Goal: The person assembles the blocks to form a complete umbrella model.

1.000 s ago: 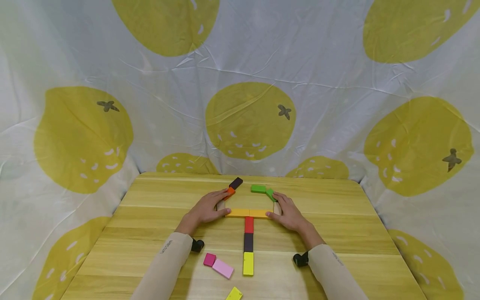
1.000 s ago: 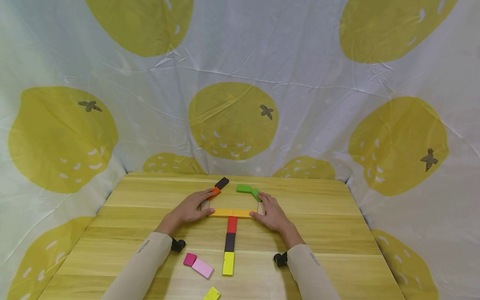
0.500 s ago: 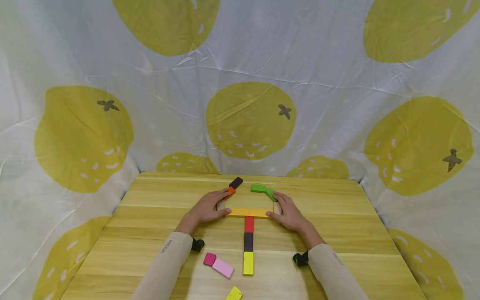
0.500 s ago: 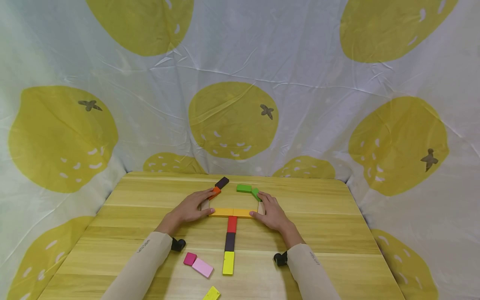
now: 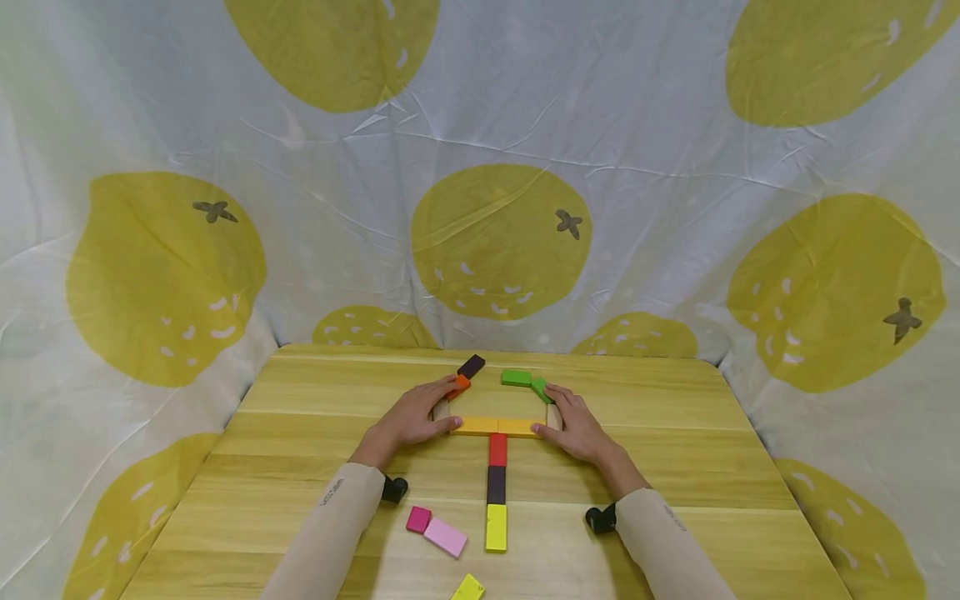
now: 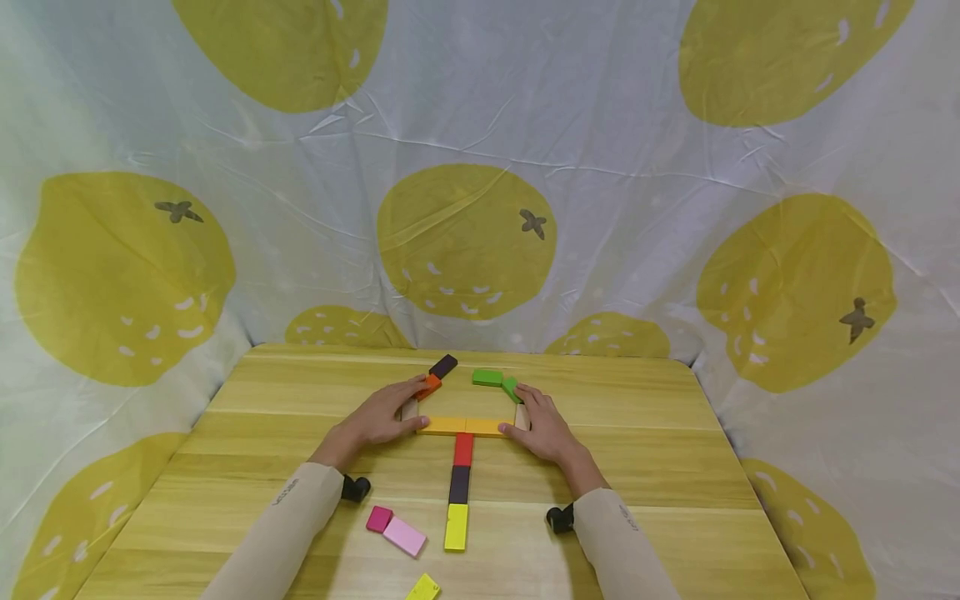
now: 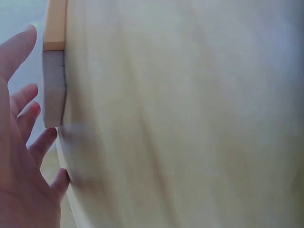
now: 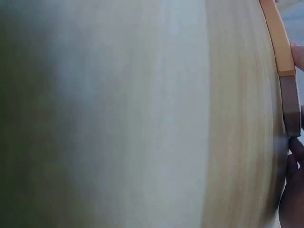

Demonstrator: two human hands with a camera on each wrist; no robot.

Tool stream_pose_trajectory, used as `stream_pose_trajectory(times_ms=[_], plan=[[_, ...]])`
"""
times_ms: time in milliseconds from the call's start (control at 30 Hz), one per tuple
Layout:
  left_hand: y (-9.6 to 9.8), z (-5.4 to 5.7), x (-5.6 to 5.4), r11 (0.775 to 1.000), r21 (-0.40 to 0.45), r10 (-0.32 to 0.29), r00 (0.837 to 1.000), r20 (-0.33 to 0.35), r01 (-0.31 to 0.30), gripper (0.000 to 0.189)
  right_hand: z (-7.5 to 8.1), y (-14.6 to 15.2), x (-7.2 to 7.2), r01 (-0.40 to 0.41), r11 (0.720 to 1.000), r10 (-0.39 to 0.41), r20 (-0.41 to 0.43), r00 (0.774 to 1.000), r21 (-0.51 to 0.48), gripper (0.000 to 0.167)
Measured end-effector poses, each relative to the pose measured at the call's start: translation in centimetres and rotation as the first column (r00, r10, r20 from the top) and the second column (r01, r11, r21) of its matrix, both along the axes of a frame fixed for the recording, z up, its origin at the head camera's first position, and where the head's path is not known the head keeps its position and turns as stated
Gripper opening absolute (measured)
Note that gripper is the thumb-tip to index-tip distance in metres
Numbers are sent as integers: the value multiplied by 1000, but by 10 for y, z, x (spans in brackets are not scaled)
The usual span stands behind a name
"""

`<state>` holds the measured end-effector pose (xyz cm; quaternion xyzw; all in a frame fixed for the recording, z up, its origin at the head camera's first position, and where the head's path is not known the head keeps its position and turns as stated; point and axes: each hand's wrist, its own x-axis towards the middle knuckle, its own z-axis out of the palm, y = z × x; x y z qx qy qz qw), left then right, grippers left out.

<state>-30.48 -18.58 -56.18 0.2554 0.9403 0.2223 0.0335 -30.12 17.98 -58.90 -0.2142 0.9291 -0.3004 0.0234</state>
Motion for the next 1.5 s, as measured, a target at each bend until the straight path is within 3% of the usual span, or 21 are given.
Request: stream_pose_trajectory(times_ms=[267, 567, 833, 1067, 1500], plan=[[9, 15, -10, 999, 8, 48, 999, -20, -48, 78, -2, 1, -1, 5, 1000, -5, -10, 1000, -1, 87], [36, 31, -22, 995, -52, 89, 996, -27, -90, 81, -4, 0, -1, 6, 1000, -6, 1, 1000, 1, 86], [50, 20, -30, 988, -109, 108, 994, 2, -107, 98, -2, 0, 0, 10, 1000, -11, 20, 1000, 16, 87], [53, 14, -32, 977, -171, 133, 991, 28, -126, 97, 0, 1, 0, 11, 1000, -12, 20, 1000, 14, 87], [50, 12, -30, 979, -187, 92, 995, 35, -83, 104, 0, 0, 1, 3, 1000, -3, 29, 1000, 1, 87]])
